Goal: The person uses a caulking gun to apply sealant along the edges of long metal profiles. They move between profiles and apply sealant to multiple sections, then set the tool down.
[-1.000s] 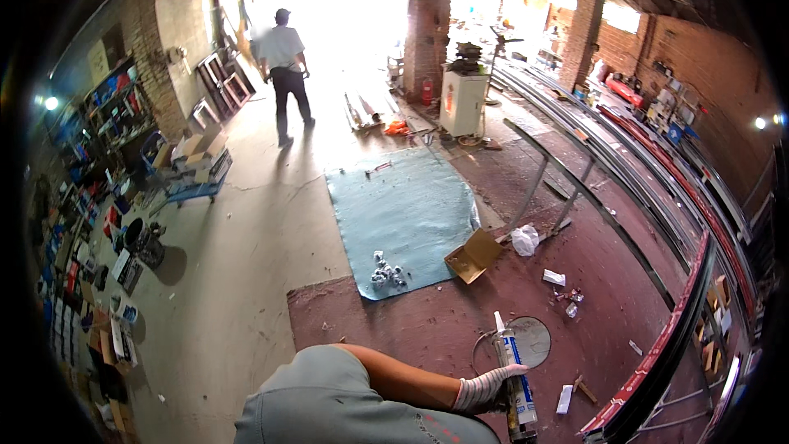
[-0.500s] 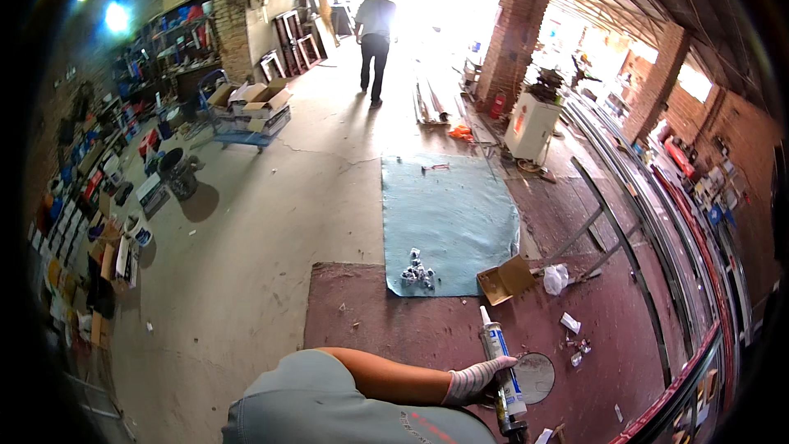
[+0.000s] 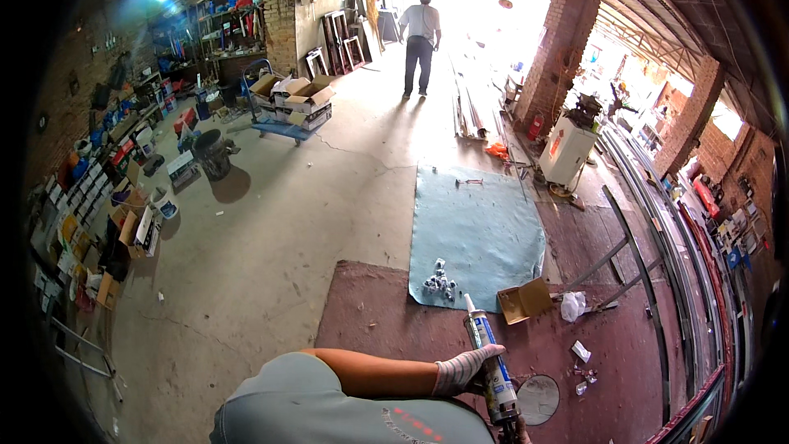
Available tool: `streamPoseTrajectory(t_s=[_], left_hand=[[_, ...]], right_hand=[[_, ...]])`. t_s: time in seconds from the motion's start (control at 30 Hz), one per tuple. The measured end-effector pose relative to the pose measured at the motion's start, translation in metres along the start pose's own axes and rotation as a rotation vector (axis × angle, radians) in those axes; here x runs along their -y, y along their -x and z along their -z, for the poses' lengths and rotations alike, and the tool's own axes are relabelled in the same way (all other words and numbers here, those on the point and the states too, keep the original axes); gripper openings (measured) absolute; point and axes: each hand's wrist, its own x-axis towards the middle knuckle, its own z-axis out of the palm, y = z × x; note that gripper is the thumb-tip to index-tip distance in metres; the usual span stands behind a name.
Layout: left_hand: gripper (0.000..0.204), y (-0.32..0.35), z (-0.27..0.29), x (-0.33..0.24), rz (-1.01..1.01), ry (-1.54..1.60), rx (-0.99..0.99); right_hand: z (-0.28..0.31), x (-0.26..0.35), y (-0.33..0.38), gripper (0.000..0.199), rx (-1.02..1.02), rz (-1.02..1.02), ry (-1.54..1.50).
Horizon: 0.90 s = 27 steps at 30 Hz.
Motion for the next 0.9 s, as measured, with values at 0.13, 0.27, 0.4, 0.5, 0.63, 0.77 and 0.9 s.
streamPoseTrajectory(t_s=[0.13, 0.27, 0.4, 0.5, 0.63, 0.77, 0.9], left_hand=[[0.065, 0.003, 0.006, -0.001, 0.012, 0.013, 0.052], [0.058, 0.005, 0.010, 0.000, 0.029, 0.104, 0.059], [0.051, -0.005, 0.014, 0.000, 0.086, 0.215, 0.063], [0.050, -0.010, 0.009, 0.001, 0.119, 0.217, 0.104], [0.050, -0.009, 0.000, 0.002, 0.160, 0.140, 0.127], [0.048, -0.008, -0.015, 0.007, 0.210, 0.113, 0.185], [0.045, -0.033, -0.015, 0.031, 0.292, 0.053, 0.183]], right_hand=[[-0.008, 0.002, -0.004, 0.025, -0.021, -0.018, -0.025], [-0.017, 0.003, 0.000, 0.021, -0.066, -0.023, -0.050], [-0.022, -0.001, 0.007, 0.019, -0.143, -0.045, -0.082], [-0.026, -0.003, 0.015, 0.020, -0.200, -0.057, -0.104], [-0.031, -0.004, 0.029, 0.024, -0.296, -0.086, -0.155], [-0.031, -0.008, 0.047, 0.031, -0.407, -0.137, -0.201], [-0.053, -0.004, 0.071, 0.024, -0.499, -0.007, -0.306]])
